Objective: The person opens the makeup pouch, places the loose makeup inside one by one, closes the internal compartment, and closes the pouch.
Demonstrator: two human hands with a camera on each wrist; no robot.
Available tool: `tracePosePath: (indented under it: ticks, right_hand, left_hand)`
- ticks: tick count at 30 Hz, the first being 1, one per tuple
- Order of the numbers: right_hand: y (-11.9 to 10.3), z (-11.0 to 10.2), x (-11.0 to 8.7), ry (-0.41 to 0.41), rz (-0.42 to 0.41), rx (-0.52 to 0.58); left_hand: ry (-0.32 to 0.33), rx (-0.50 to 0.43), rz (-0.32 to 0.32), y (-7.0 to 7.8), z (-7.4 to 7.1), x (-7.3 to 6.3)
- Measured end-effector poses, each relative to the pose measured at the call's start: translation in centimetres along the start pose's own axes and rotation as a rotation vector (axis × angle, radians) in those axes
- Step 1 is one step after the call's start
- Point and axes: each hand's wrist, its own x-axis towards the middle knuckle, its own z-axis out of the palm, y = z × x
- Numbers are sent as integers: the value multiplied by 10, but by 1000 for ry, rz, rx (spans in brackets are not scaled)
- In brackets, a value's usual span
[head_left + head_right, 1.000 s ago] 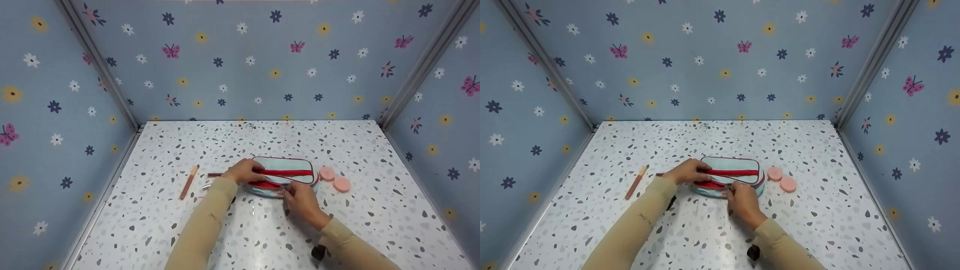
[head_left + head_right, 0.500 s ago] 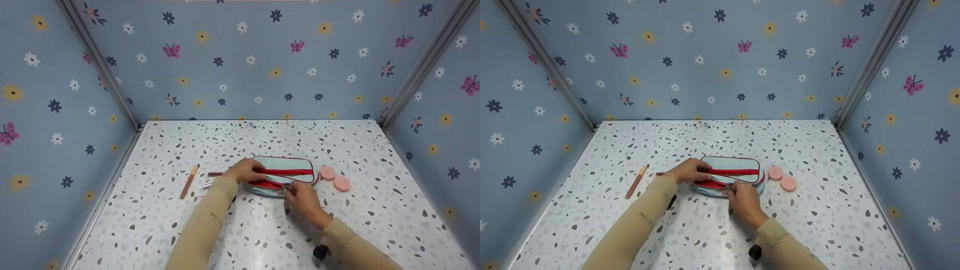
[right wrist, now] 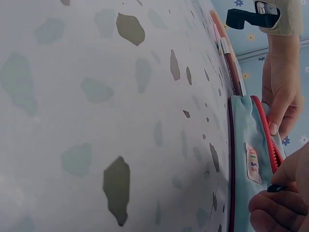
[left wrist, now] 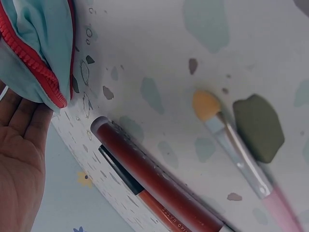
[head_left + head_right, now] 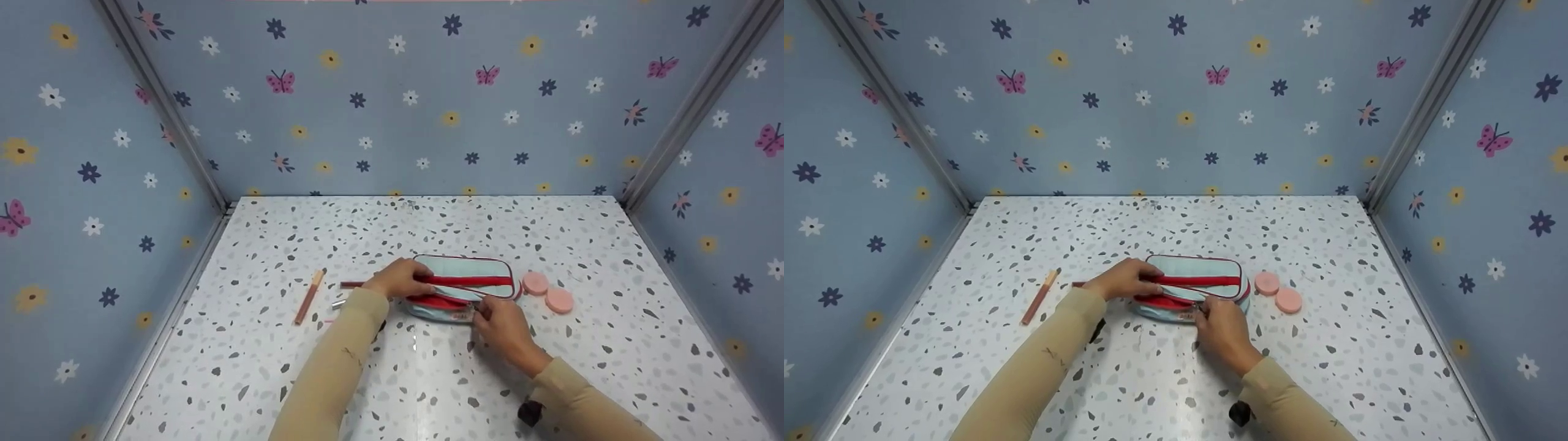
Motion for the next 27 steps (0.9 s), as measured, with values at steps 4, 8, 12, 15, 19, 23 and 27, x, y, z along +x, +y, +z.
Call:
tracePosePath:
  ticks: [4,8,12,15,19,23,27]
  right_hand:
    - [1,-3,-1,-2,10,-12]
    - [2,-5,-2,-1,12,-31]
    - [4,-8,-3,17,-17,-47]
    - [8,-12,-4,7,-11,-48]
    - [15,-22,-5,-22,49,-36]
    - [26,-32,-4,-3,74,-48]
    - [34,-41,-3,2,101,-25]
  left_hand:
    - [2,1,1,0,0,1]
    - [4,-2,5,1,1,1]
    - [10,-11,5,1,1,1]
    - [13,-19,12,3,2,1]
    - [18,-24,15,3,3,1]
    - [17,-24,6,1,2,1]
    - [13,-30,-7,-1,1,2]
